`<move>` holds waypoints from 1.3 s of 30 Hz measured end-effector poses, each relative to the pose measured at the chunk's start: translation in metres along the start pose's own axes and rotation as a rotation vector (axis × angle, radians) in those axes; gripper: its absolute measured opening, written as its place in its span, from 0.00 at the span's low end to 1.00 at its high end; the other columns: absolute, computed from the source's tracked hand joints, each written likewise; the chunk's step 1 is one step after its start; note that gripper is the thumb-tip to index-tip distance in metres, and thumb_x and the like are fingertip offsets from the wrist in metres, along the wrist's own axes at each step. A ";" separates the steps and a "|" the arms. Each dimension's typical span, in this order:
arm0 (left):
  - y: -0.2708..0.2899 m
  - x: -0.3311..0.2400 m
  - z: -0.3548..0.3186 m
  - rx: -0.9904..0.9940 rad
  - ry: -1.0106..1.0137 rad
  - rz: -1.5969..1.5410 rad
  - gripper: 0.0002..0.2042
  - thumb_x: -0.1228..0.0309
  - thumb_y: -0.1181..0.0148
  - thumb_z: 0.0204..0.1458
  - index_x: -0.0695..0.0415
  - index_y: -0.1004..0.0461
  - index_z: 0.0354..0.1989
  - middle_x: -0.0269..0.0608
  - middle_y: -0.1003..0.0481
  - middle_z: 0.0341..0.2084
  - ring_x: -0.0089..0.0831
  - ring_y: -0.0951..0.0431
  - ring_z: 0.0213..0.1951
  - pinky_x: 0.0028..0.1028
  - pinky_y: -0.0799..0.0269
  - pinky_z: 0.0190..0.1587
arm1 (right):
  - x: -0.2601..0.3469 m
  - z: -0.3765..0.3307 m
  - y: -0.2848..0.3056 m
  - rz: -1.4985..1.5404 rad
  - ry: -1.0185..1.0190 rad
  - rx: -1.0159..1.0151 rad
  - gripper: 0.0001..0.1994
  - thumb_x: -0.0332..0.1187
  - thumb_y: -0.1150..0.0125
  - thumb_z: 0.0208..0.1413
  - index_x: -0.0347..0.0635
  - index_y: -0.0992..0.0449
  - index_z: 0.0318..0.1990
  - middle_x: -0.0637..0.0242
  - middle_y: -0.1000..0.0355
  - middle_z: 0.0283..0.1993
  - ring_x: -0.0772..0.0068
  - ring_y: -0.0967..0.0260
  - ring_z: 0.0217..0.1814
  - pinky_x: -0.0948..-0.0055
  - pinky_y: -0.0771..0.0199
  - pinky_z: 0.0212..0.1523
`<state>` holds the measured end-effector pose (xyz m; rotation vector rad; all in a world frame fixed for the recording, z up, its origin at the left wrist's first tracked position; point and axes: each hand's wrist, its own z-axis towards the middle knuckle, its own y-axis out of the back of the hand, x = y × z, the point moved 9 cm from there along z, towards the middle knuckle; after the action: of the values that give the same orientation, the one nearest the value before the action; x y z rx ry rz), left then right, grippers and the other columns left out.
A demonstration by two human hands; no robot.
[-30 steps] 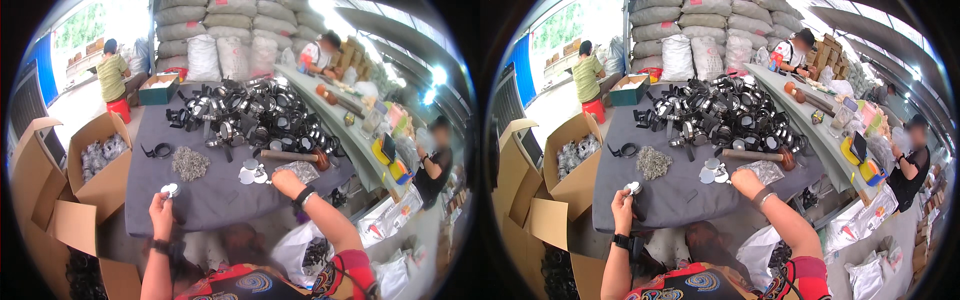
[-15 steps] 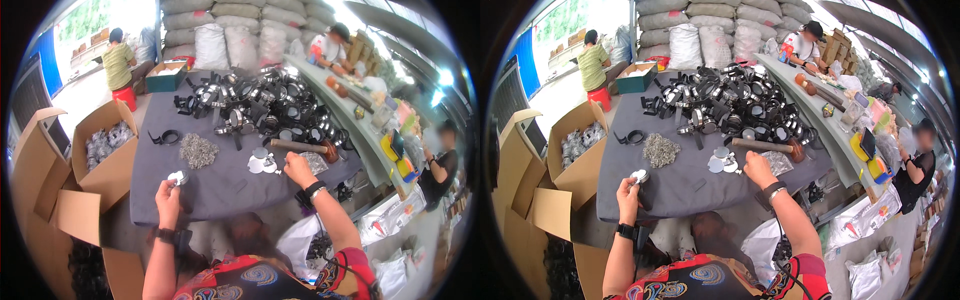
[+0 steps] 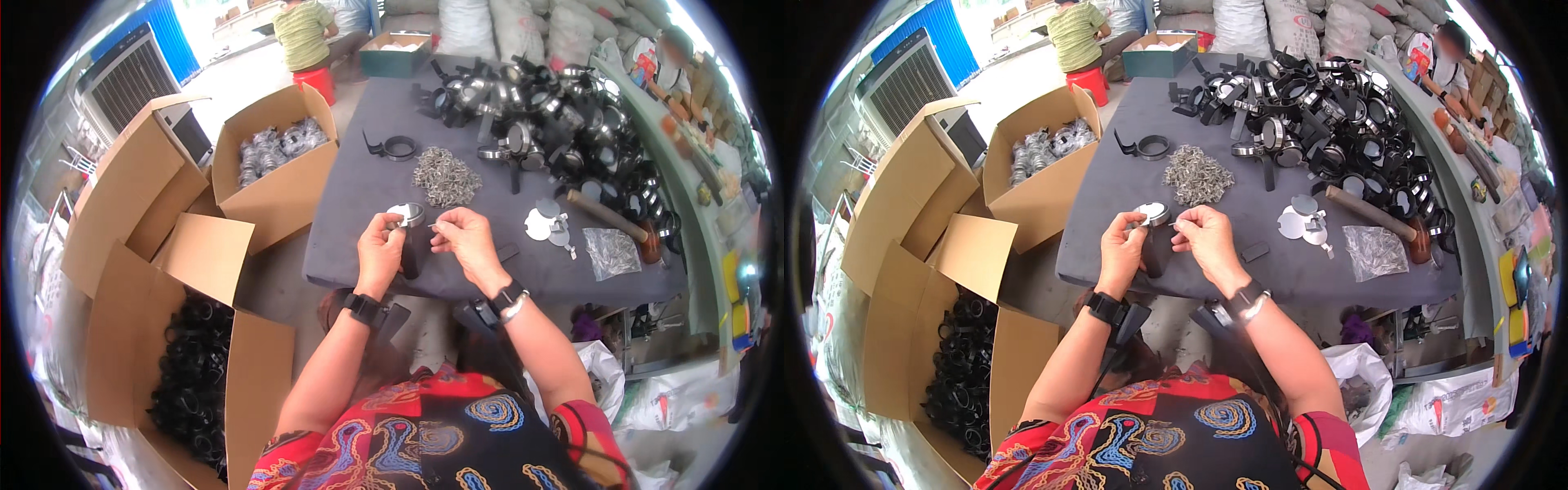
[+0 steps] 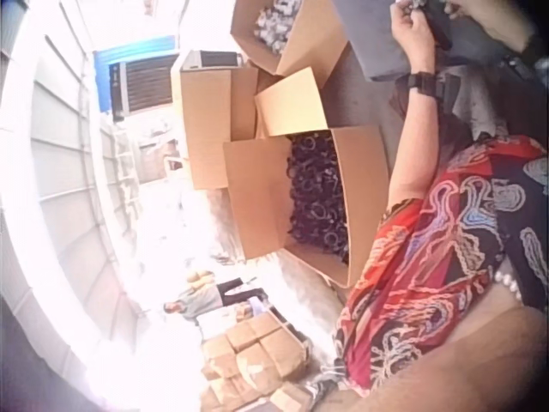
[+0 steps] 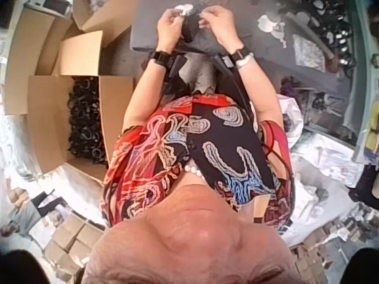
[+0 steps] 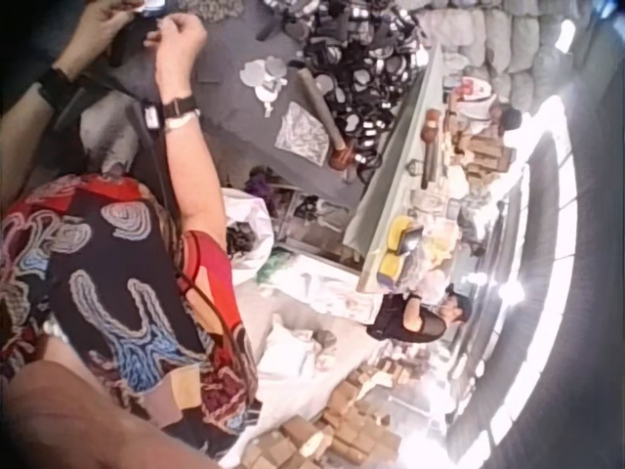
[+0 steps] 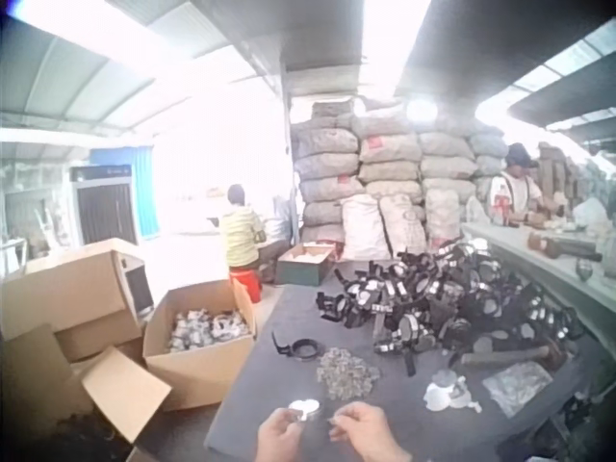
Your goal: Assembling small metal plates and springs onto larger black plastic or metal rings in a manufacturing setting.
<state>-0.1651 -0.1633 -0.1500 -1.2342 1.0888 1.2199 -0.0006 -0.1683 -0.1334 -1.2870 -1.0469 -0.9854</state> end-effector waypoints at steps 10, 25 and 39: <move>0.002 0.001 -0.001 0.011 0.010 -0.013 0.07 0.76 0.50 0.56 0.56 0.30 0.41 0.27 0.32 0.15 0.14 0.37 0.12 0.18 0.41 0.11 | -0.022 0.010 -0.021 0.016 -0.056 -0.078 0.04 0.25 0.44 0.56 0.33 0.27 0.34 0.67 0.29 0.27 0.81 0.34 0.22 0.81 0.30 0.20; 0.002 0.001 0.000 0.025 -0.016 -0.033 0.07 0.77 0.50 0.56 0.57 0.30 0.41 0.29 0.31 0.15 0.15 0.35 0.12 0.19 0.40 0.11 | -0.006 0.016 -0.026 -0.412 0.088 0.050 0.03 0.26 0.44 0.55 0.35 0.27 0.32 0.71 0.31 0.24 0.83 0.36 0.20 0.81 0.34 0.20; 0.004 0.001 0.000 0.027 0.009 -0.099 0.08 0.78 0.51 0.56 0.59 0.29 0.42 0.38 0.24 0.21 0.19 0.27 0.19 0.19 0.33 0.16 | 0.008 0.027 -0.038 -0.601 0.154 0.106 0.04 0.25 0.41 0.50 0.32 0.26 0.30 0.67 0.30 0.21 0.78 0.33 0.23 0.73 0.31 0.24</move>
<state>-0.1692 -0.1633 -0.1509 -1.2596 1.0356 1.1224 -0.0364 -0.1426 -0.1166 -0.7999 -1.3779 -1.4291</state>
